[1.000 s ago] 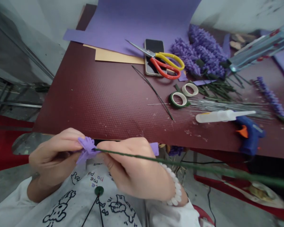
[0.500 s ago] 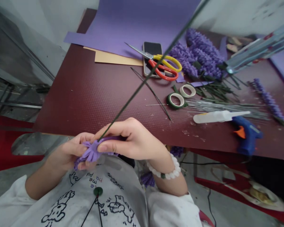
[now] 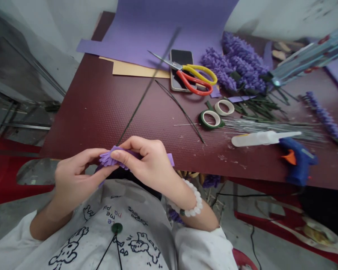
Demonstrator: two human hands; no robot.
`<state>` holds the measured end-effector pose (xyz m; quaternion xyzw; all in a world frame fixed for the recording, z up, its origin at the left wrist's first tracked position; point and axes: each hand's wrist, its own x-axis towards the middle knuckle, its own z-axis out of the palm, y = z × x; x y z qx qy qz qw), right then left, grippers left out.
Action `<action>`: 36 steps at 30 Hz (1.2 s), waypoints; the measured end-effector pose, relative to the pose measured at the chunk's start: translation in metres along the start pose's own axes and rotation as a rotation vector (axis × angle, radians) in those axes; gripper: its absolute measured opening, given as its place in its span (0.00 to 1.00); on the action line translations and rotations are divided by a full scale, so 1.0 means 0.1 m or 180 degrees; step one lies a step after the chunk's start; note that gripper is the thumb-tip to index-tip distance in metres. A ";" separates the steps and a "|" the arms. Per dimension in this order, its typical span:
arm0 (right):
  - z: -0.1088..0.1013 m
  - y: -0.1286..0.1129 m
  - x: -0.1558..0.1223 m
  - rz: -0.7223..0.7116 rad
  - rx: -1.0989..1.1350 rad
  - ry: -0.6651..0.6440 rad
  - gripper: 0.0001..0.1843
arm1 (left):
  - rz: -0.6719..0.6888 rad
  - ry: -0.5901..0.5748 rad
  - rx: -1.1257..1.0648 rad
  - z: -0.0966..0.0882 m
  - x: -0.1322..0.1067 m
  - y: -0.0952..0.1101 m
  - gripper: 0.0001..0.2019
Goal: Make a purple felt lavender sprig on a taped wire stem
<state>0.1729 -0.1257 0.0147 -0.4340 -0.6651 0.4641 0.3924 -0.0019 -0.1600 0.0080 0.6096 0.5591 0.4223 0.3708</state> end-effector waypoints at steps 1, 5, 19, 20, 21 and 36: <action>-0.03 -0.02 0.00 -0.0065 -0.0069 -0.0105 0.10 | -0.0179 -0.0086 -0.0247 0.00 0.00 0.02 0.09; -0.18 -0.09 0.02 -0.0426 -0.0182 -0.0671 0.07 | -0.1205 -0.1044 -0.2119 -0.02 0.03 0.01 0.08; -0.02 -0.01 0.03 -0.1021 0.0686 -0.0306 0.05 | -0.1487 -0.2582 -0.4020 0.11 0.03 -0.25 0.12; -0.01 -0.01 0.02 -0.1000 0.0487 -0.0188 0.05 | -0.1370 -0.2317 -0.3770 0.08 0.03 -0.22 0.13; -0.01 -0.01 0.01 -0.0966 0.0271 -0.0082 0.05 | -0.1139 -0.1983 -0.3502 0.06 0.04 -0.19 0.16; -0.11 -0.01 0.06 -0.1206 0.0278 -0.0759 0.08 | -0.1729 -0.2512 -0.4316 0.10 -0.03 -0.21 0.11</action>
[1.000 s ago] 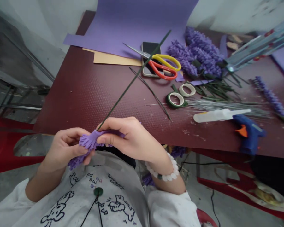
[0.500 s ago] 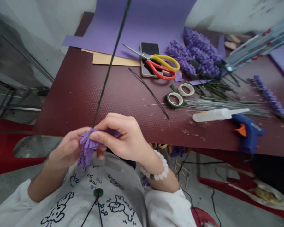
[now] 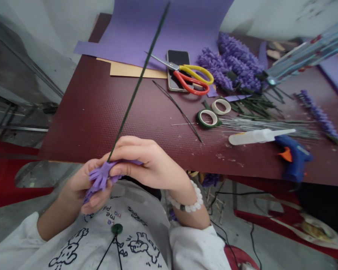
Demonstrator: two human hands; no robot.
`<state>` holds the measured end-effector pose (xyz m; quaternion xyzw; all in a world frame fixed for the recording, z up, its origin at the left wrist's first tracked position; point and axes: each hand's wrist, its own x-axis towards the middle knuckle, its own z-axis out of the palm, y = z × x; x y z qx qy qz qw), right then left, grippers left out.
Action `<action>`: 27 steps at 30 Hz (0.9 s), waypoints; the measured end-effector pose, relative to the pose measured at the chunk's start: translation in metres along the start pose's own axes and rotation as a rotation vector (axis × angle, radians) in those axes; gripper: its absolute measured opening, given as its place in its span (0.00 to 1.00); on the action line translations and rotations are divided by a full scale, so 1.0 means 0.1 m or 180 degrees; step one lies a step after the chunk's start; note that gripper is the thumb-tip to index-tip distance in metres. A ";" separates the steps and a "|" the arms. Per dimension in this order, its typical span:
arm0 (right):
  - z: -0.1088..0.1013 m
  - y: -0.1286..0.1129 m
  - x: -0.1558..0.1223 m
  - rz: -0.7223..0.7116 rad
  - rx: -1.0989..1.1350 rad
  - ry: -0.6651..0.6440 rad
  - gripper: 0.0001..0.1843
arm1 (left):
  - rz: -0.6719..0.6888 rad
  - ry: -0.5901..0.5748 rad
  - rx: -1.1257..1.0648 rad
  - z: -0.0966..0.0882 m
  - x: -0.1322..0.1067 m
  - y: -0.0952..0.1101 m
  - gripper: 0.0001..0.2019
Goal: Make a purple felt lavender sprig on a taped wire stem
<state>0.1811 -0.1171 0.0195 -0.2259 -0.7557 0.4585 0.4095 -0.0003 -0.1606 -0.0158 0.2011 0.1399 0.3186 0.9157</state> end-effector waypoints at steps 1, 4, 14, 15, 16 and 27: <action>0.00 0.03 0.01 -0.0082 0.0118 0.0022 0.07 | -0.0112 -0.0140 -0.0220 0.00 0.01 -0.01 0.11; 0.01 0.11 0.03 -0.0162 0.0255 0.0274 0.04 | -0.0194 -0.0265 -0.0327 0.00 0.04 0.00 0.12; 0.08 0.10 0.05 0.0368 -0.0982 0.0918 0.04 | 0.1383 0.2310 0.3856 0.08 0.04 0.20 0.12; 0.08 0.09 0.05 0.0315 -0.0964 0.0869 0.04 | 0.1294 0.2275 0.3799 0.10 0.04 0.20 0.08; 0.07 0.09 0.05 0.0252 -0.0906 0.0804 0.03 | 0.1127 0.2092 0.3527 0.11 0.04 0.20 0.06; 0.00 0.12 0.06 -0.0091 0.0206 0.0323 0.07 | -0.0467 -0.0288 0.0113 -0.02 0.04 0.11 0.14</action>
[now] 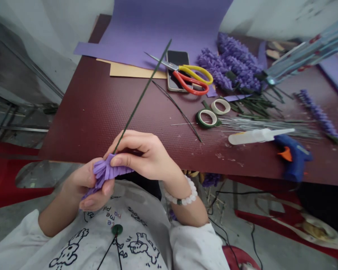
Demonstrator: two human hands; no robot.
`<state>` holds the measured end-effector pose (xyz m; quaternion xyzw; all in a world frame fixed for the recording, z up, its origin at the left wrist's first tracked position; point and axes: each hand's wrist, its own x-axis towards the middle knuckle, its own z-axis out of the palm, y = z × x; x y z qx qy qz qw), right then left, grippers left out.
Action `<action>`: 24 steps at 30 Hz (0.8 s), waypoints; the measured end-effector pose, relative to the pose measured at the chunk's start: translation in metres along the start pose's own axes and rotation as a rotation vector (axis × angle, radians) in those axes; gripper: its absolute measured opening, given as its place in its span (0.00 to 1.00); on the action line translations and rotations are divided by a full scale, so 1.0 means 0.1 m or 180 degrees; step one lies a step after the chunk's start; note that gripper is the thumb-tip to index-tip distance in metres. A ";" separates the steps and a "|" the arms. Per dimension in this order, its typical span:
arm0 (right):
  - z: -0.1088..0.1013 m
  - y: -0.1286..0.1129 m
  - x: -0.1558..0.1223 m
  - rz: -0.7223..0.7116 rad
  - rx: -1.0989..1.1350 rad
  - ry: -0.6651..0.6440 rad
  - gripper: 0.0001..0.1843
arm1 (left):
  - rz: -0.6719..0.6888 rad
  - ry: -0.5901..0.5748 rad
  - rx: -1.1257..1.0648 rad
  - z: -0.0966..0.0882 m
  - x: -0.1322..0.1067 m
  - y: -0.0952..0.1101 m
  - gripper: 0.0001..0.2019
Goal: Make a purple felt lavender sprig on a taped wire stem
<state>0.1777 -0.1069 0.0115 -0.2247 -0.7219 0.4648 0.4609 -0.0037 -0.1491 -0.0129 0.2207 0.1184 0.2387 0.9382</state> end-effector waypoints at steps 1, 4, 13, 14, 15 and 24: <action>0.01 0.01 0.00 -0.0010 -0.0016 0.0076 0.07 | -0.0021 -0.0045 0.0063 -0.01 0.01 0.00 0.15; 0.03 0.00 -0.01 0.0100 -0.0312 0.0321 0.07 | 0.0292 0.0627 0.0985 0.01 0.01 0.03 0.16; 0.09 -0.10 -0.05 0.0269 -0.0915 0.0528 0.01 | 0.1741 0.2730 0.3073 0.19 -0.01 -0.05 0.12; 0.07 -0.10 -0.06 0.0184 -0.0809 0.0382 0.02 | 0.1614 0.2475 0.2646 0.19 -0.02 -0.04 0.10; 0.05 -0.10 -0.06 0.0100 -0.0685 0.0209 0.03 | 0.1446 0.2151 0.2210 0.19 -0.03 -0.03 0.09; 0.04 -0.12 -0.07 -0.0033 0.0123 -0.0274 0.06 | -0.0091 0.0057 0.0370 0.01 -0.03 0.03 0.13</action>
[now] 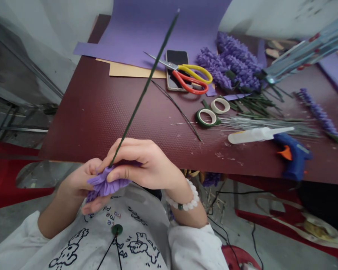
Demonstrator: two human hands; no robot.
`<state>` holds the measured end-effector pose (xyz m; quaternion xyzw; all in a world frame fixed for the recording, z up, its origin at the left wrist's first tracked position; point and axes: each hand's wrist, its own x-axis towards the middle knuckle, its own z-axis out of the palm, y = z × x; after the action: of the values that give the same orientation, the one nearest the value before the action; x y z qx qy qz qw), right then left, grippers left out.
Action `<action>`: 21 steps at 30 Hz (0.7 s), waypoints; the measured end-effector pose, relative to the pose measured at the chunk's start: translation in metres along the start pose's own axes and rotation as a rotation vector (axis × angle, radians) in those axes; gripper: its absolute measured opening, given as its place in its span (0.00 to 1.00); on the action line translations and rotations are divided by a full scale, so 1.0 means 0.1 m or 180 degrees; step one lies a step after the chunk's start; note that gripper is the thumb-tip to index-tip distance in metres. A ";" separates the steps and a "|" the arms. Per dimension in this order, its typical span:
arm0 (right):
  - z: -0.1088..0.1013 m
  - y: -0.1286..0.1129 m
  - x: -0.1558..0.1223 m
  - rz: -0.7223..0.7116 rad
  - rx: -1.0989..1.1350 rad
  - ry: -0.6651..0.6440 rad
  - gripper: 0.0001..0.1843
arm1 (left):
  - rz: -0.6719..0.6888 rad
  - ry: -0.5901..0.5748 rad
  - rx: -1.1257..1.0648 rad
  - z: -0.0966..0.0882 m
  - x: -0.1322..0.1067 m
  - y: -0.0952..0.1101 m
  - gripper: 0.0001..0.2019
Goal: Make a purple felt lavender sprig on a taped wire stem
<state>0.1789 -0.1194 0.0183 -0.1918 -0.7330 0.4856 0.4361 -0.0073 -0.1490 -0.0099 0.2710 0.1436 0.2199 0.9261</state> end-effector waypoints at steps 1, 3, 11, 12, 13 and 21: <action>0.01 0.00 0.01 -0.0011 -0.0022 0.0023 0.05 | -0.0046 -0.0095 -0.0099 -0.01 0.01 0.00 0.13; 0.02 0.00 0.02 -0.0045 -0.0187 0.0165 0.05 | 0.0038 -0.0078 -0.0080 -0.01 0.01 0.01 0.14; 0.04 0.01 0.03 0.0435 -0.0878 0.0649 0.06 | 0.1798 0.2349 0.2906 0.14 -0.02 -0.01 0.19; 0.05 0.01 0.03 0.0592 -0.0852 0.0664 0.05 | 0.1830 0.2480 0.3046 0.15 -0.01 -0.03 0.16; 0.05 -0.01 0.02 0.0784 -0.0816 0.0676 0.06 | 0.1859 0.2547 0.3092 0.16 -0.01 -0.05 0.14; 0.07 -0.26 -0.03 0.1086 -0.1362 0.0749 0.05 | 0.2501 0.3222 0.4279 0.13 -0.02 -0.18 0.17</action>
<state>0.1790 -0.1369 0.0384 -0.4547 -0.7203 0.3608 0.3798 0.0016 -0.1695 -0.0088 0.6517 0.5258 0.4806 0.2605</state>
